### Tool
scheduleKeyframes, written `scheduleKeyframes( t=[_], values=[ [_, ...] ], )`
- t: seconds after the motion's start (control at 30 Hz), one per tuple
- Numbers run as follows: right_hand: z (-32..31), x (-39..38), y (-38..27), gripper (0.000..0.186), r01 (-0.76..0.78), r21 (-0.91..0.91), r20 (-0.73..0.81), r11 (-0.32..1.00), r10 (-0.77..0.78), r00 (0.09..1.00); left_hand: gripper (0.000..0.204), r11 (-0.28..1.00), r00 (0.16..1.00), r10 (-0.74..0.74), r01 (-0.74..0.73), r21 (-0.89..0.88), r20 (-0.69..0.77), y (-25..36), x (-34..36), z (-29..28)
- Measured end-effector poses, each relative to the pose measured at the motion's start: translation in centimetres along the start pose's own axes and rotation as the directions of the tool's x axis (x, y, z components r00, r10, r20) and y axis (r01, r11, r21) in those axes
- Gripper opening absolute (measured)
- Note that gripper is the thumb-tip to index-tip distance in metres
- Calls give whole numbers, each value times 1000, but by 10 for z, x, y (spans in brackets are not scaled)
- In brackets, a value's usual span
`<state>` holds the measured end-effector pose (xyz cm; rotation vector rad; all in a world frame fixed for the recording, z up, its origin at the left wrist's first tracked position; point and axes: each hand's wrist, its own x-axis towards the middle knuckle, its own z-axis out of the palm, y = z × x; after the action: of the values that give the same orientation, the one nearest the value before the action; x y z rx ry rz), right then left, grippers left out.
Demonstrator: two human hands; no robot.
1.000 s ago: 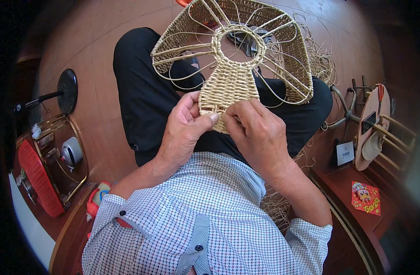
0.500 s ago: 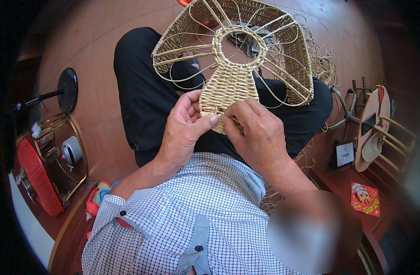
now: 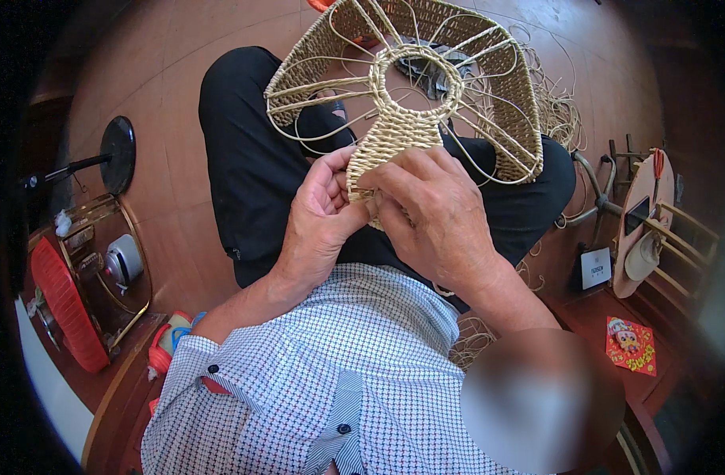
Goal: Weaving a decorative straw or rattan object by hand in a workshop.
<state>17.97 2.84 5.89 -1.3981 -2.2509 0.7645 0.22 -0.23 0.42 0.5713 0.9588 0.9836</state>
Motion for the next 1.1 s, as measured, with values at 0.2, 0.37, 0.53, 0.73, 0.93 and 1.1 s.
scheduleKeyframes(
  t=[0.2, 0.37, 0.53, 0.73, 0.93, 1.1],
  values=[
    [-4, 9, 3, 14, -22, 63, 126, 998, 14, 992, 61, 998, 1000, 27, -28, 56, 7, 1, 0, 0],
    [-6, 12, 4, 15, -52, 54, 184, 997, 42, 982, 64, 998, 1000, 28, -28, 56, -4, -1, -1, 0],
    [-8, 12, 4, 17, 7, 38, 192, 999, -14, 981, 72, 996, 1000, 18, -19, 87, 12, -2, -1, -4],
    [-10, 14, 8, 18, 12, 23, 219, 1000, -17, 976, 69, 991, 998, 67, -66, 116, -1, -3, -1, -1],
    [-9, 16, 10, 17, 10, 27, 231, 1000, -16, 973, 71, 988, 1000, 28, -28, 154, 4, -1, -1, -3],
    [-8, 19, 9, 14, 49, -13, 232, 999, -45, 972, 72, 989, 999, 46, -47, 138, 7, -2, -1, -3]
  ],
)
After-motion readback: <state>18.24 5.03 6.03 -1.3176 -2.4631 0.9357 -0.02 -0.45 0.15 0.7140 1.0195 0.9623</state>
